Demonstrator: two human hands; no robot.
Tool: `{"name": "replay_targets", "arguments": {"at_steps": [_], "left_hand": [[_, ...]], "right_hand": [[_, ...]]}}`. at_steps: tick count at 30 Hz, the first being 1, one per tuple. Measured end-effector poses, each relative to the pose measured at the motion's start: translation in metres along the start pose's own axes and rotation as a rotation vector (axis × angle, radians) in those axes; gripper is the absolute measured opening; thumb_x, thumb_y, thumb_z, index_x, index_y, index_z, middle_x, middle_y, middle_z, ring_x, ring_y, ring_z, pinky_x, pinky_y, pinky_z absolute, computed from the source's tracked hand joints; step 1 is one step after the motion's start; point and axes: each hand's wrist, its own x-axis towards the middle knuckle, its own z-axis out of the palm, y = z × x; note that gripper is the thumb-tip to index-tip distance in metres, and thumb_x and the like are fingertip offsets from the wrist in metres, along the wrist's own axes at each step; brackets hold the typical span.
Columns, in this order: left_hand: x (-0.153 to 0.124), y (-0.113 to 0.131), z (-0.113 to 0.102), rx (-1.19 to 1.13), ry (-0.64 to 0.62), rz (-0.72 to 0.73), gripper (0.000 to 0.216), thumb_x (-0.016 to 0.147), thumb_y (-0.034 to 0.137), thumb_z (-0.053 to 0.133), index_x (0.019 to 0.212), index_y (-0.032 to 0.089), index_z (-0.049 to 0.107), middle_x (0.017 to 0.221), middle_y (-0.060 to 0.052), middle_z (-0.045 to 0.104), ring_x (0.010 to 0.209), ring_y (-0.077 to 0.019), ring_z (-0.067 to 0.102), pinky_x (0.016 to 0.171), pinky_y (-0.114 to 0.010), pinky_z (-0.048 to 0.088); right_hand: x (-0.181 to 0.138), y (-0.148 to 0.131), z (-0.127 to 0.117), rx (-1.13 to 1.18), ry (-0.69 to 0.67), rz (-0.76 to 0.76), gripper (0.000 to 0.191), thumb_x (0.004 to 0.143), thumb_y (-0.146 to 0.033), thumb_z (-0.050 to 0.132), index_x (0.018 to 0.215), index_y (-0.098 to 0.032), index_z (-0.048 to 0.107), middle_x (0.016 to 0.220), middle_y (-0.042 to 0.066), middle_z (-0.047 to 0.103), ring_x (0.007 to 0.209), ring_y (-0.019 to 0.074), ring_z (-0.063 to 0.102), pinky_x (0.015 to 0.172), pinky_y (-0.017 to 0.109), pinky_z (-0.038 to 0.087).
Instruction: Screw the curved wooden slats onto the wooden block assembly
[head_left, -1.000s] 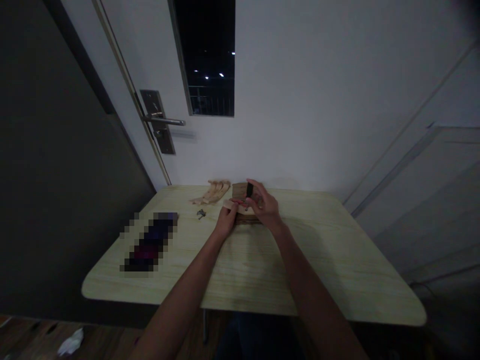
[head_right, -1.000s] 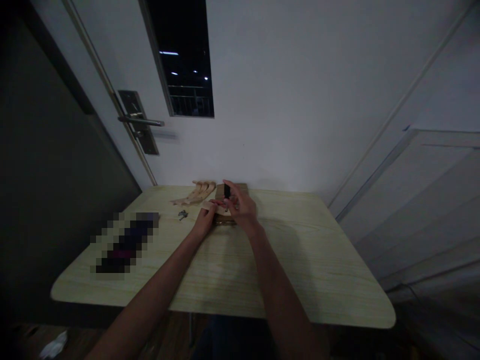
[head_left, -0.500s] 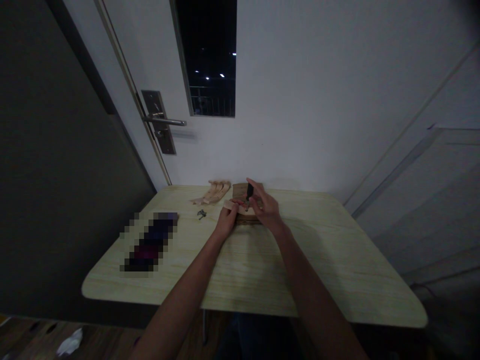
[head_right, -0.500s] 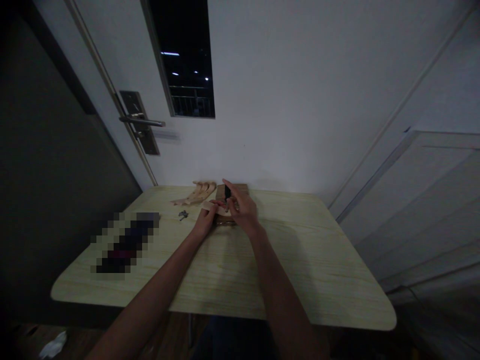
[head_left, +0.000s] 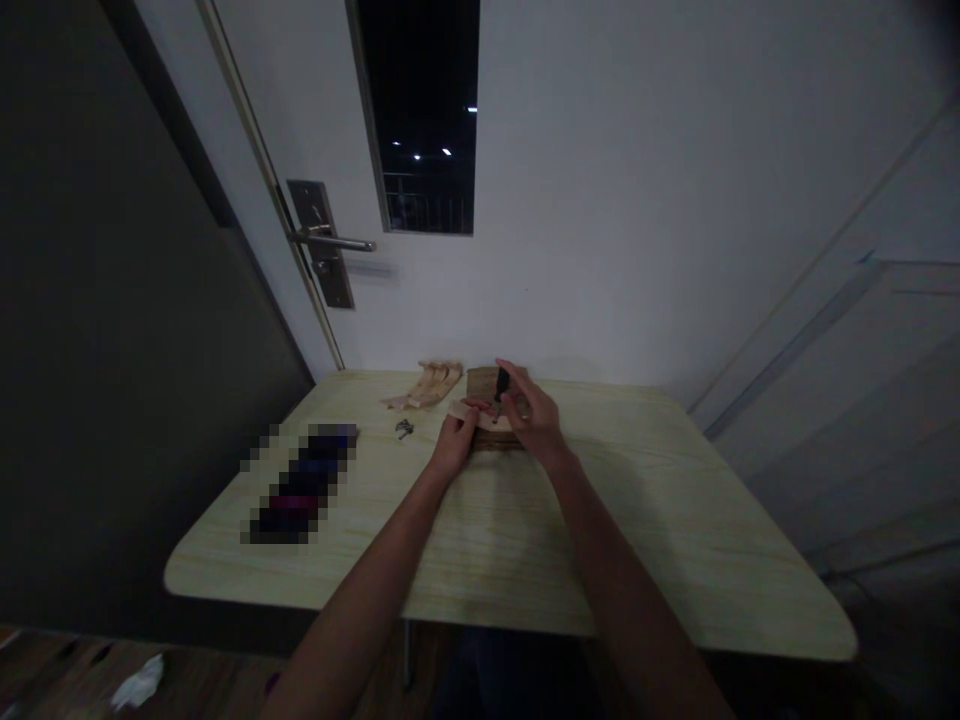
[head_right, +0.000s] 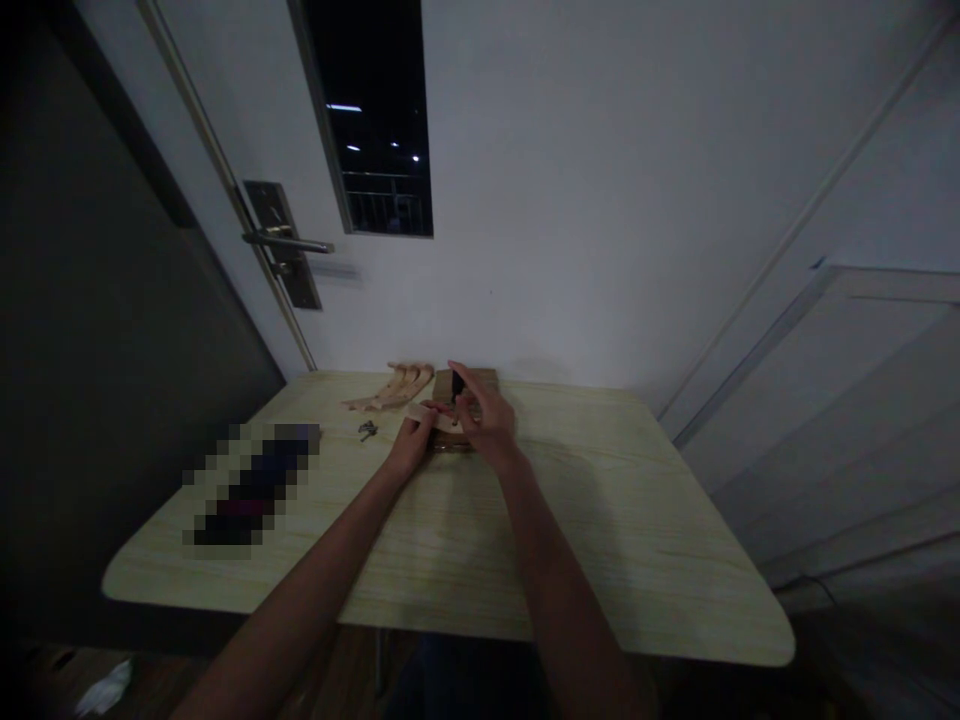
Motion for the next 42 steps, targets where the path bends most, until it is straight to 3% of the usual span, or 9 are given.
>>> {"name": "replay_targets", "arguments": {"at_steps": [3,6,10,15,20,23,32,38,42], "left_hand": [[0.0001,0.0002,0.0003,0.007,0.009,0.002,0.034,0.083,0.052,0.056,0.084,0.018,0.062,0.085,-0.005,0.069,0.088,-0.0208,0.061,0.087,-0.032,0.045],[-0.001,0.002,0.0005,0.02,0.019,0.019,0.031,0.085,0.048,0.055,0.083,0.018,0.063,0.087,-0.005,0.069,0.089,-0.0203,0.061,0.087,-0.032,0.046],[-0.002,0.0043,0.0006,0.015,0.008,0.023,0.03,0.085,0.046,0.055,0.082,0.018,0.063,0.086,-0.005,0.069,0.088,-0.0194,0.061,0.088,-0.031,0.045],[-0.0005,0.0035,0.0007,0.0,-0.001,0.045,0.028,0.086,0.043,0.054,0.08,0.018,0.062,0.084,-0.005,0.069,0.089,-0.0194,0.062,0.089,-0.031,0.046],[0.0005,0.0008,0.0004,0.018,0.016,0.016,0.025,0.086,0.041,0.054,0.083,0.018,0.063,0.083,-0.004,0.069,0.086,-0.0187,0.062,0.086,-0.03,0.046],[0.0002,-0.0002,0.0002,0.014,0.017,0.02,0.027,0.086,0.043,0.054,0.085,0.018,0.063,0.083,-0.004,0.068,0.085,-0.0191,0.062,0.085,-0.031,0.046],[-0.0005,0.0019,-0.0003,0.041,0.003,0.039,0.029,0.087,0.044,0.053,0.085,0.018,0.063,0.086,-0.004,0.069,0.092,-0.0202,0.062,0.09,-0.032,0.046],[-0.0004,0.0003,-0.0003,0.03,0.014,0.034,0.03,0.085,0.045,0.054,0.087,0.017,0.063,0.089,-0.005,0.069,0.088,-0.0198,0.062,0.085,-0.032,0.047],[0.0,-0.0003,-0.0003,0.019,0.01,0.032,0.032,0.085,0.048,0.054,0.087,0.017,0.063,0.088,-0.005,0.069,0.087,-0.0198,0.062,0.085,-0.031,0.046]], "right_hand": [[-0.0006,0.001,-0.0018,0.056,-0.024,0.01,0.045,0.095,-0.038,0.048,0.139,-0.031,0.048,0.117,0.003,0.07,0.09,0.0201,0.069,0.088,0.038,0.055],[-0.0008,0.0012,-0.0016,0.032,-0.012,0.046,0.047,0.092,-0.039,0.052,0.139,-0.032,0.048,0.102,0.002,0.073,0.077,0.0187,0.067,0.078,0.035,0.056],[-0.0006,-0.0002,-0.0001,-0.075,0.012,0.083,0.047,0.089,-0.042,0.057,0.134,-0.033,0.051,0.087,-0.002,0.071,0.057,0.0139,0.056,0.059,0.028,0.049],[0.0001,-0.0021,0.0008,-0.102,0.033,0.097,0.047,0.085,-0.042,0.061,0.13,-0.032,0.054,0.079,-0.004,0.067,0.05,0.0107,0.051,0.052,0.024,0.044],[-0.0004,-0.0034,-0.0012,-0.05,0.007,0.057,0.045,0.088,-0.034,0.056,0.133,-0.031,0.051,0.101,0.0,0.071,0.067,0.0141,0.063,0.069,0.029,0.053],[-0.0006,-0.0021,-0.0022,0.011,-0.028,0.049,0.048,0.089,-0.029,0.054,0.136,-0.032,0.047,0.104,0.001,0.072,0.08,0.0175,0.068,0.078,0.033,0.055],[-0.0012,0.0011,0.0021,-0.063,0.05,0.048,0.048,0.083,-0.042,0.067,0.129,-0.031,0.055,0.089,-0.001,0.068,0.06,0.0133,0.056,0.06,0.027,0.049],[-0.0015,0.0006,0.0,-0.013,0.005,0.008,0.045,0.089,-0.034,0.057,0.133,-0.031,0.051,0.112,0.002,0.069,0.082,0.0179,0.066,0.082,0.035,0.053],[-0.0013,0.0035,-0.0016,0.048,-0.037,0.021,0.046,0.09,-0.033,0.054,0.136,-0.032,0.048,0.102,0.001,0.072,0.089,0.0192,0.068,0.084,0.035,0.053]]}}
